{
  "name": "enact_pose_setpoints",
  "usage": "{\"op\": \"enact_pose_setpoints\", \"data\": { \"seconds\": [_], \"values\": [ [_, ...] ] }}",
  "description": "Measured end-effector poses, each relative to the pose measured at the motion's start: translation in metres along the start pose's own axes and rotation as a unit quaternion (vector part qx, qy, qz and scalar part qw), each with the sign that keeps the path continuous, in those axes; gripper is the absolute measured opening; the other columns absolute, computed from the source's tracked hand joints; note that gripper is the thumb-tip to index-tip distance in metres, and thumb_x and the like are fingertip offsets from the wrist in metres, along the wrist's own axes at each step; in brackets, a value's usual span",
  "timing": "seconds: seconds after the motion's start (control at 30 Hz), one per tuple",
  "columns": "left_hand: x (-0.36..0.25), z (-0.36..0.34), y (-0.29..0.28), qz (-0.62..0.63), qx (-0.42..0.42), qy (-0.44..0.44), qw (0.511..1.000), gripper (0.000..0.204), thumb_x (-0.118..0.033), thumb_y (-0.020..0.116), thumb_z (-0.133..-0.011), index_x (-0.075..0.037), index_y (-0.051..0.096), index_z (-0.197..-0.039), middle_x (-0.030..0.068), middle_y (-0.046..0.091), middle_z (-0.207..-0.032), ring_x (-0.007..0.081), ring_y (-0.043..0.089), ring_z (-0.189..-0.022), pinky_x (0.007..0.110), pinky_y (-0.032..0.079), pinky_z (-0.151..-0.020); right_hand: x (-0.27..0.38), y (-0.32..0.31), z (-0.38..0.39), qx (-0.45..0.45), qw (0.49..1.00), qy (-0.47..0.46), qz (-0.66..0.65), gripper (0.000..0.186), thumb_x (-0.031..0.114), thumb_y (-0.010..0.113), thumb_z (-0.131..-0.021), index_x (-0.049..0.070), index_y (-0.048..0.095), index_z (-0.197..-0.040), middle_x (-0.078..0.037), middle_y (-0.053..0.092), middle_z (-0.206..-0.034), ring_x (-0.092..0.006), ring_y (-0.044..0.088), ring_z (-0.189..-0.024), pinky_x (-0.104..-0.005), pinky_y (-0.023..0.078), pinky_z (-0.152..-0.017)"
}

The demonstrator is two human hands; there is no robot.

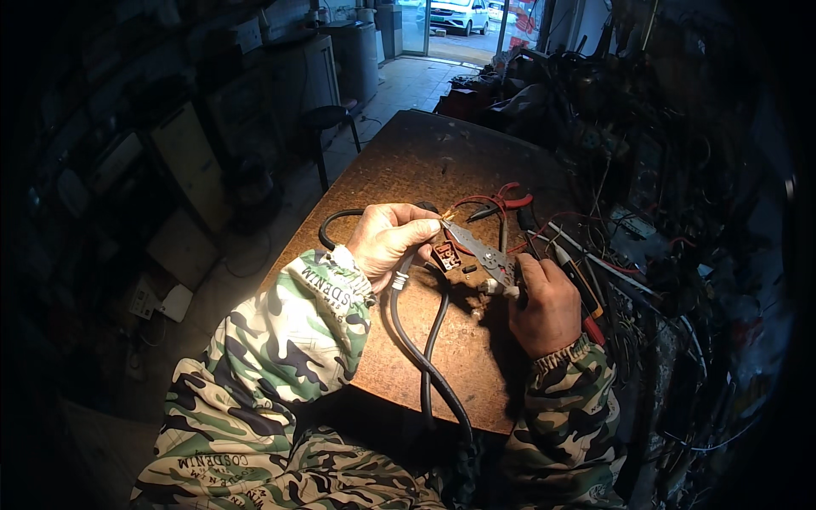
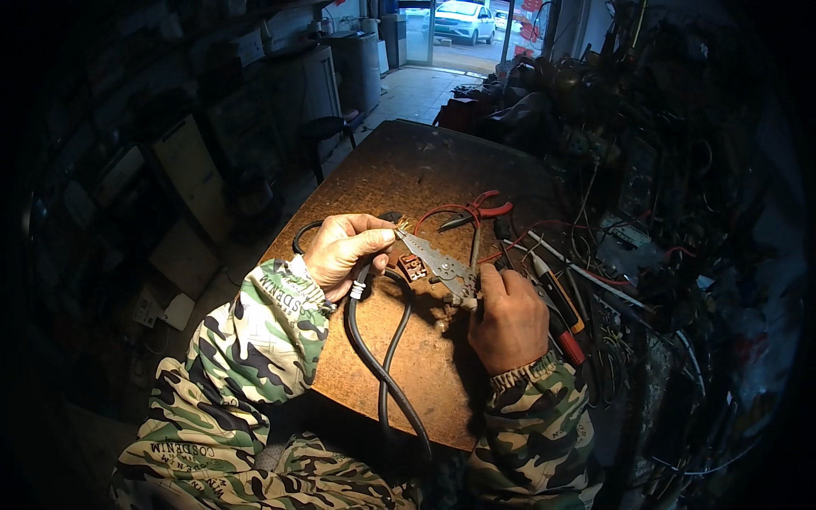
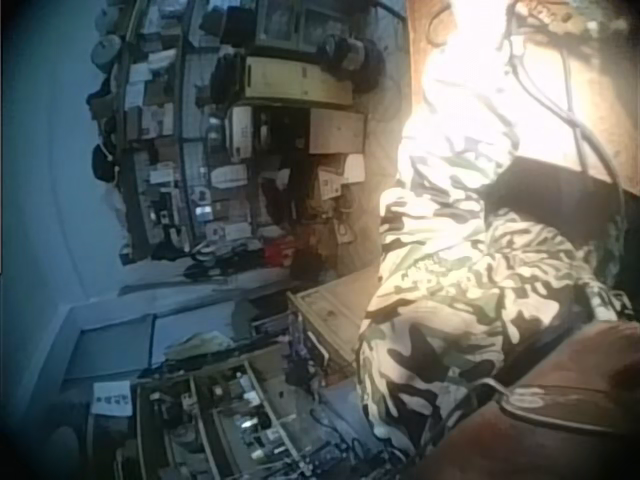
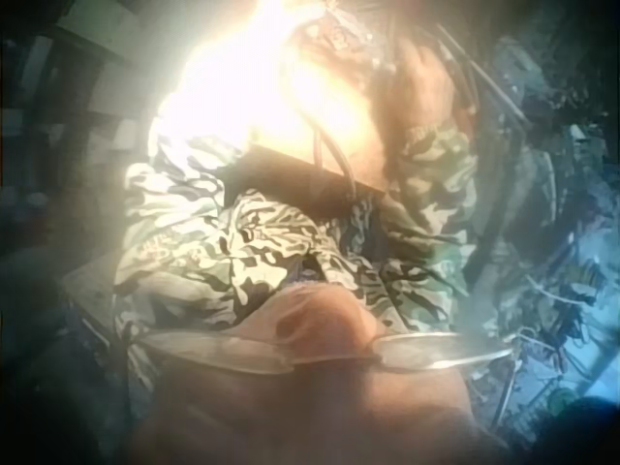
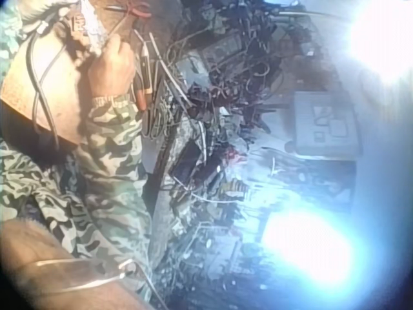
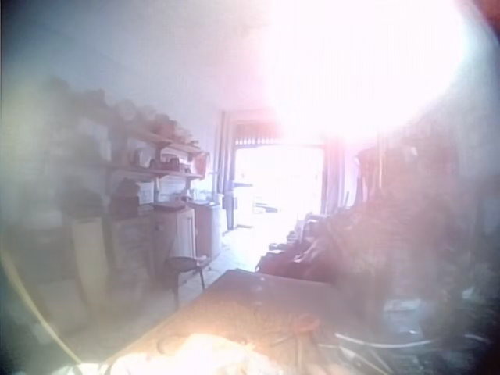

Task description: The person strips the insulation from a black electrical cord, twists the exposed wires, and uses pliers to crimp a connector onto the wires. The person then attaches a white plastic connector to the crimped end.

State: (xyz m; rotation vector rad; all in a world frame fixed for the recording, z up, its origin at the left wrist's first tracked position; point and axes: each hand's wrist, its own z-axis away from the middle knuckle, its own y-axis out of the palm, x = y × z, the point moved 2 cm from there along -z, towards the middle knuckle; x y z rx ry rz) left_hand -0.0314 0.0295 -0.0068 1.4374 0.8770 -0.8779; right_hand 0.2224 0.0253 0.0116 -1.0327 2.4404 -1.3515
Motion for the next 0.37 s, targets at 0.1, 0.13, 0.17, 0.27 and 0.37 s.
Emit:
{"op": "enact_pose_setpoints", "data": {
  "seconds": [0.1, 0.13, 0.17, 0.27, 0.37],
  "values": [
    [-0.0035, 0.0042, -0.0021, -0.013, -0.013, 0.009, 1.000, 0.012, -0.004, 0.071, -0.094, 0.005, 0.068, -0.103, 0.0105, 0.070, -0.084, 0.0120, 0.069, -0.069, 0.021, 0.057, -0.059, 0.0009, 0.0030, -0.0018, -0.004, 1.000, -0.008, -0.004, 0.045, 0.004, 0.079, -0.070, 0.001, 0.067, -0.114, -0.015, 0.064, -0.091, -0.0352, 0.066, -0.087, -0.0440, 0.055, -0.073],
    [-0.0005, 0.0011, -0.0001, -0.014, -0.006, 0.010, 1.000, 0.012, -0.004, 0.071, -0.094, 0.005, 0.068, -0.103, 0.0103, 0.070, -0.084, 0.0120, 0.069, -0.068, 0.021, 0.057, -0.059, -0.0007, 0.0011, 0.0002, -0.006, 1.000, -0.005, 0.004, 0.046, 0.004, 0.079, -0.070, 0.002, 0.067, -0.114, -0.015, 0.064, -0.091, -0.0352, 0.066, -0.087, -0.0441, 0.055, -0.073],
    [0.0027, -0.0021, 0.0018, -0.022, -0.004, 0.014, 1.000, 0.012, -0.004, 0.071, -0.094, 0.005, 0.068, -0.102, 0.0102, 0.070, -0.084, 0.0121, 0.069, -0.068, 0.021, 0.056, -0.059, -0.0023, -0.0004, 0.0021, -0.007, 1.000, -0.001, 0.011, 0.046, 0.004, 0.079, -0.070, 0.002, 0.067, -0.114, -0.015, 0.064, -0.092, -0.0352, 0.066, -0.087, -0.0441, 0.055, -0.072],
    [0.0043, -0.0034, 0.0036, -0.051, -0.010, 0.029, 0.998, 0.012, -0.003, 0.072, -0.094, 0.005, 0.068, -0.102, 0.0101, 0.070, -0.084, 0.0124, 0.068, -0.068, 0.022, 0.055, -0.060, -0.0036, -0.0003, 0.0035, -0.005, 1.000, -0.001, 0.018, 0.046, 0.005, 0.079, -0.070, 0.002, 0.067, -0.115, -0.015, 0.065, -0.092, -0.0352, 0.067, -0.087, -0.0441, 0.055, -0.073],
    [0.0014, -0.0001, 0.0013, -0.065, -0.016, 0.039, 0.997, 0.013, -0.003, 0.072, -0.094, 0.005, 0.068, -0.103, 0.0100, 0.070, -0.084, 0.0125, 0.068, -0.069, 0.022, 0.055, -0.061, -0.0022, 0.0030, 0.0021, -0.002, 1.000, -0.003, 0.012, 0.047, 0.006, 0.079, -0.070, 0.003, 0.066, -0.116, -0.015, 0.065, -0.094, -0.0356, 0.067, -0.088, -0.0440, 0.056, -0.074]
  ]
}}
